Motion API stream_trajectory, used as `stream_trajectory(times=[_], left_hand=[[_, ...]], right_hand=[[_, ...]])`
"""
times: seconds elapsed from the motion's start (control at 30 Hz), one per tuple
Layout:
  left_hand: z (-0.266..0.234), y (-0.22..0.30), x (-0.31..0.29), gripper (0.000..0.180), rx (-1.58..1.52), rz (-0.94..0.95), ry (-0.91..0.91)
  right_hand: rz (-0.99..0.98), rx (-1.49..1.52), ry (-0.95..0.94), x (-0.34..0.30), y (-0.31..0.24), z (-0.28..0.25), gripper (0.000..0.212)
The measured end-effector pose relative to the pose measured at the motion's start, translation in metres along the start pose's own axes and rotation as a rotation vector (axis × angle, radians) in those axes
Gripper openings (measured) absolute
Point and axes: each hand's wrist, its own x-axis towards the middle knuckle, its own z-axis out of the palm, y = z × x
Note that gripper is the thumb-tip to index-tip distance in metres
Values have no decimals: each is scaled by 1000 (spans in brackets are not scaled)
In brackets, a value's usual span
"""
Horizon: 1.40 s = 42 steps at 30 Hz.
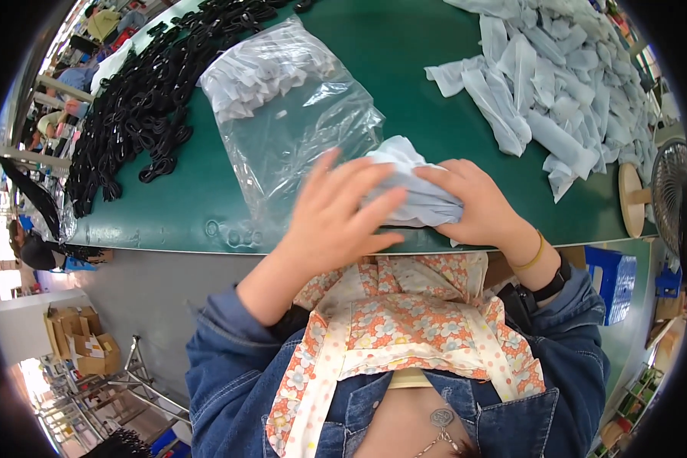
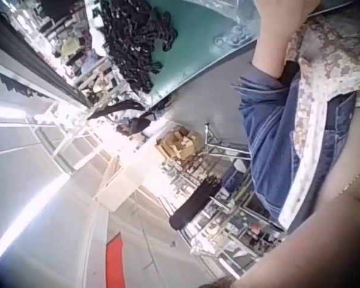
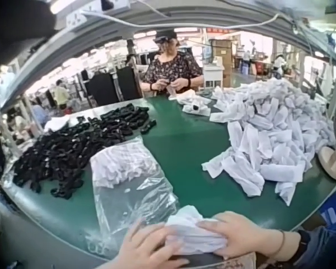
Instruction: The person gathers several white-wrapped items from a pile, stacks them together, and slides the bundle into a plastic bag, repeating this process multiple times.
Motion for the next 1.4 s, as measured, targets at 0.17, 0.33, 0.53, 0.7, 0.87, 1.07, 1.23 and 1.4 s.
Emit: stream_trajectory(times=[0.17,0.33,0.53,0.7,0.87,1.07,1.23,1.4], left_hand=[[-45,-47,-37,42,464,-333,22],[-53,-62,-16,18,152,-433,191],[-69,-67,-1,21,289,-305,104],[-69,-58,-5,23,159,-281,38],[-88,-89,1,24,37,-313,-211],[-129,-186,106,33,13,-282,210],[-18,-268,99,49,278,-427,-132],[42,-268,107,60,211,-582,-514]], right_hand=[[-102,179,127,36,-33,12,66],[104,232,245,145,-46,64,63],[130,-124,541,258,-58,92,58],[380,-382,433,317,-31,82,52],[311,-382,170,333,-14,69,59],[-253,-158,300,203,6,63,54],[-230,43,39,67,7,33,26],[150,32,279,-2,32,7,19]])
